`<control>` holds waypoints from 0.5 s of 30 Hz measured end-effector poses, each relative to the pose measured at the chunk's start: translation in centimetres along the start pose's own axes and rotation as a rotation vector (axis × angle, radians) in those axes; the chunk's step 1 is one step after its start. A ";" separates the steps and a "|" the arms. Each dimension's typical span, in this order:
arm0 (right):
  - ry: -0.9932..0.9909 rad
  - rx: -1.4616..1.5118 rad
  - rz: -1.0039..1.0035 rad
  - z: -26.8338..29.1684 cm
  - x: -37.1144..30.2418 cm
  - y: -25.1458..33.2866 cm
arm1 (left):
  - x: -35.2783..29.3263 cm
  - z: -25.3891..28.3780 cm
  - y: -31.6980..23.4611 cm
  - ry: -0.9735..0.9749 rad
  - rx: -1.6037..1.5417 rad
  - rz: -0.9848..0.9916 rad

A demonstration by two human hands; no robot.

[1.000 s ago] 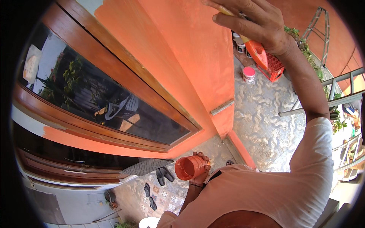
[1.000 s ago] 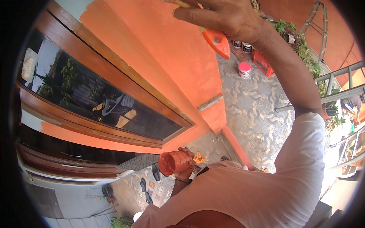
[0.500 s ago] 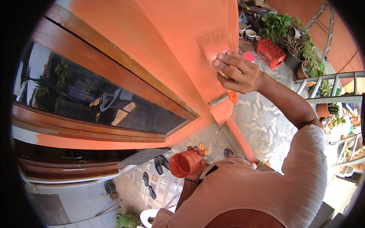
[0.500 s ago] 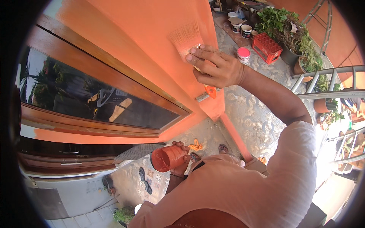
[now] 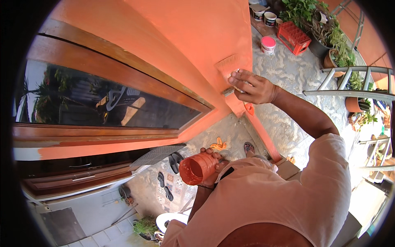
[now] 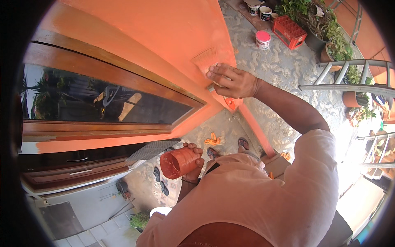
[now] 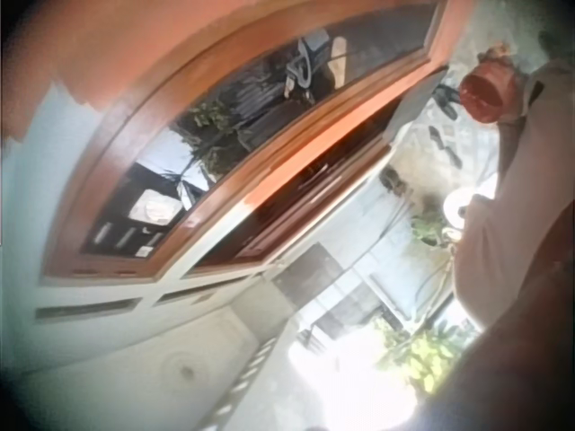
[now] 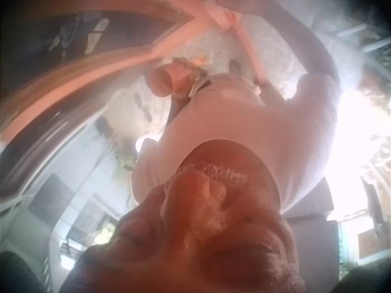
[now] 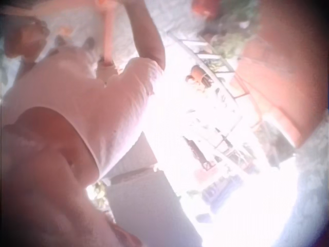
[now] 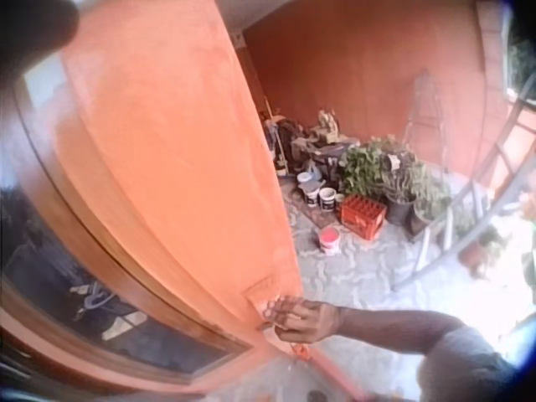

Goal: The person paints the wooden door frame with orange paint using a brush. They repeatedly dip the brush into a small container and apply paint along the vertical and horizontal edges of the frame.

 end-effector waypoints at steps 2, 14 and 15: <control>0.037 0.006 -0.006 -0.7 -1.1 0.6 | -0.1 -0.1 0.1 0.005 0.010 0.002; 0.194 0.093 -0.060 -3.2 -4.4 2.8 | -0.8 -0.2 0.7 0.024 0.023 0.040; 0.200 0.096 -0.061 -3.4 -4.5 2.9 | -1.0 0.0 0.7 0.032 0.016 0.040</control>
Point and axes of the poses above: each hand's wrist, its own x-axis towards the middle knuckle, its own z-axis out of the back of the hand, y = z × x, the point moved 8 cm from there along x, towards the middle knuckle, and after that the axes turned 6 degrees about -z, right-handed, at the moved point
